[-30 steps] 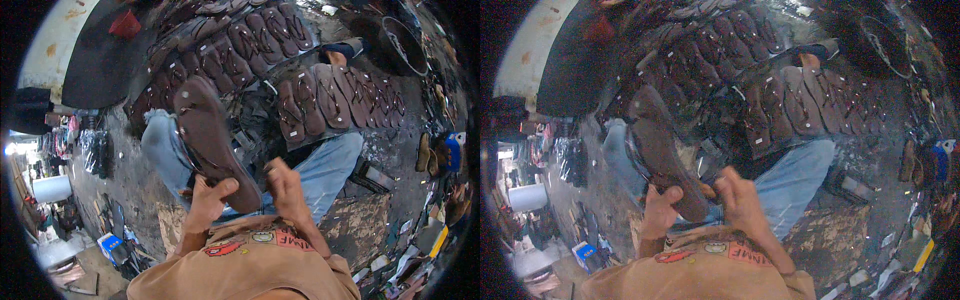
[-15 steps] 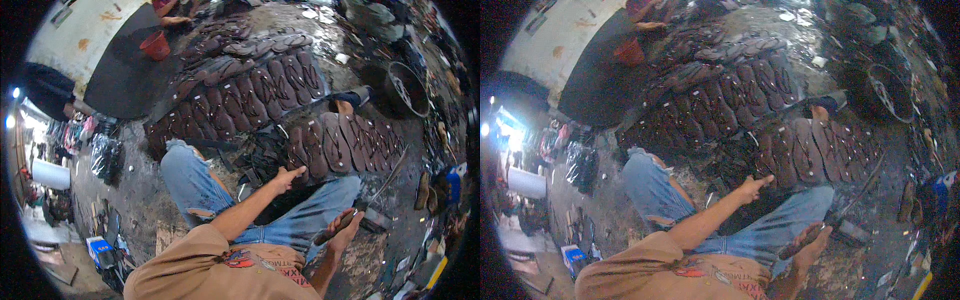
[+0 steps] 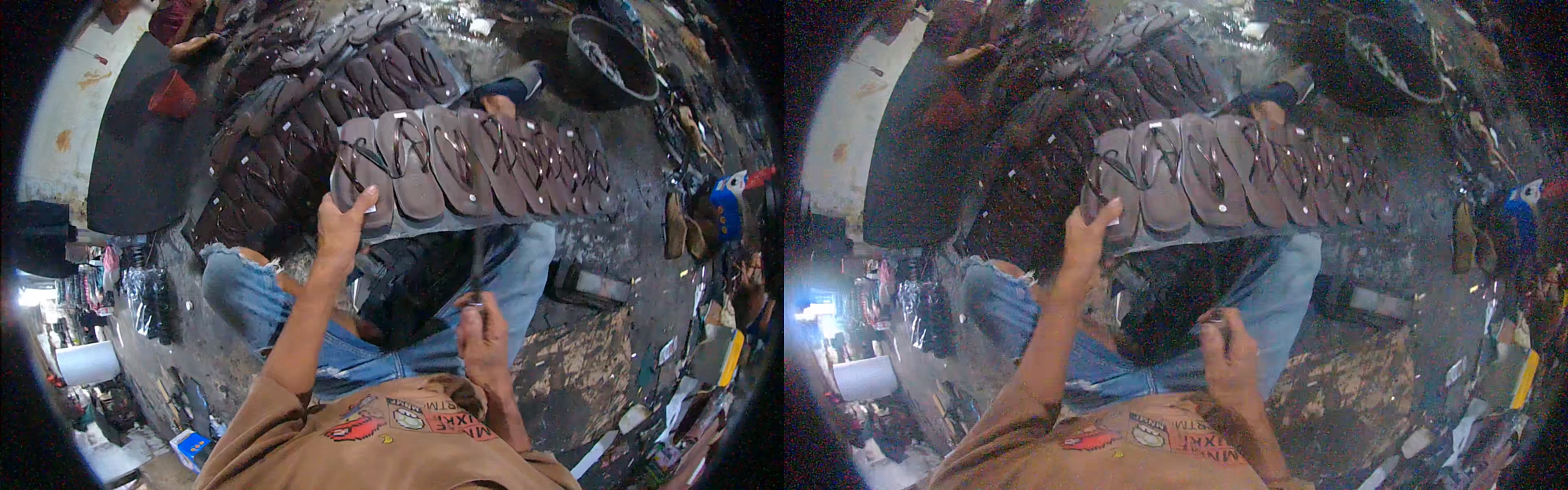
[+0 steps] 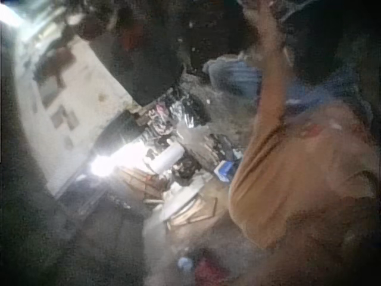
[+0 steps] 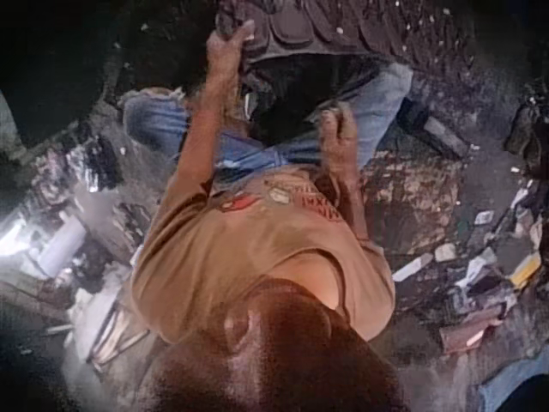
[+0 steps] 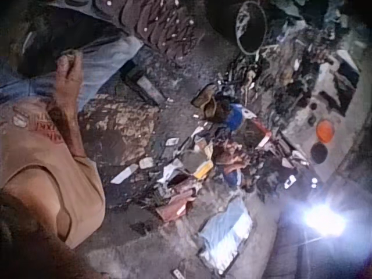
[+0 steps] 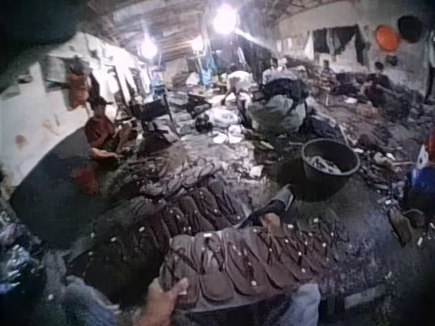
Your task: The person sits on the floor and uses a knife to trim excess material from the edges of brown sandals. They handle the sandals one at a time, scraping the soles and sides, then placing them back in a row.
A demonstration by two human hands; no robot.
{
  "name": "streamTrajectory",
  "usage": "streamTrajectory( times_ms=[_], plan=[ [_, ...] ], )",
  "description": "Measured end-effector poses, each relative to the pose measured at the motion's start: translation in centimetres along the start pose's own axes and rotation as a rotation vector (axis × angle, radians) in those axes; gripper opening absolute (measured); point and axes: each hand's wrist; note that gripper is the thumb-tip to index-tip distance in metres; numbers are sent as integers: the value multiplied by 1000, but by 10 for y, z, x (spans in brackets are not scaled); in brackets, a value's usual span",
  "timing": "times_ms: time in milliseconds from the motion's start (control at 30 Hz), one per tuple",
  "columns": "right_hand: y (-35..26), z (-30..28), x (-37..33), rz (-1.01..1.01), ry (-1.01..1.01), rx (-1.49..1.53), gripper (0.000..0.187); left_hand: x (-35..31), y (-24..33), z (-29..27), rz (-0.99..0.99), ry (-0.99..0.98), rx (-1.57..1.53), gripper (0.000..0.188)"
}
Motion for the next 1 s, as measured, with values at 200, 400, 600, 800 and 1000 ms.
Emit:
streamTrajectory(
  times_ms=[200, 400, 600, 800, 1000],
  plan=[
    [16, 34, -12, 116, -130, -293, 36, -18, 19, -8, -133, -128, -59, 34],
    [36, 58, 32, 9, -30, -435, 40, -24, 22, -4, -191, -124, -121, 33],
    [53, 69, 103, -78, -52, -414, 42, -24, 21, -1, -147, -126, -183, 40],
    [103, 61, 165, -710, -111, -464, 44, -28, 23, 2, -147, -121, -169, 40],
    [153, 41, 216, -576, -590, -968, 50, -22, 18, 2, -189, -113, -242, 37]
  ],
)
Point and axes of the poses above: each hand's wrist, its own x-axis towards the middle knuckle, its own z-axis out of the palm, y = z × x, and after that the axes turned 12 degrees about x, right-handed
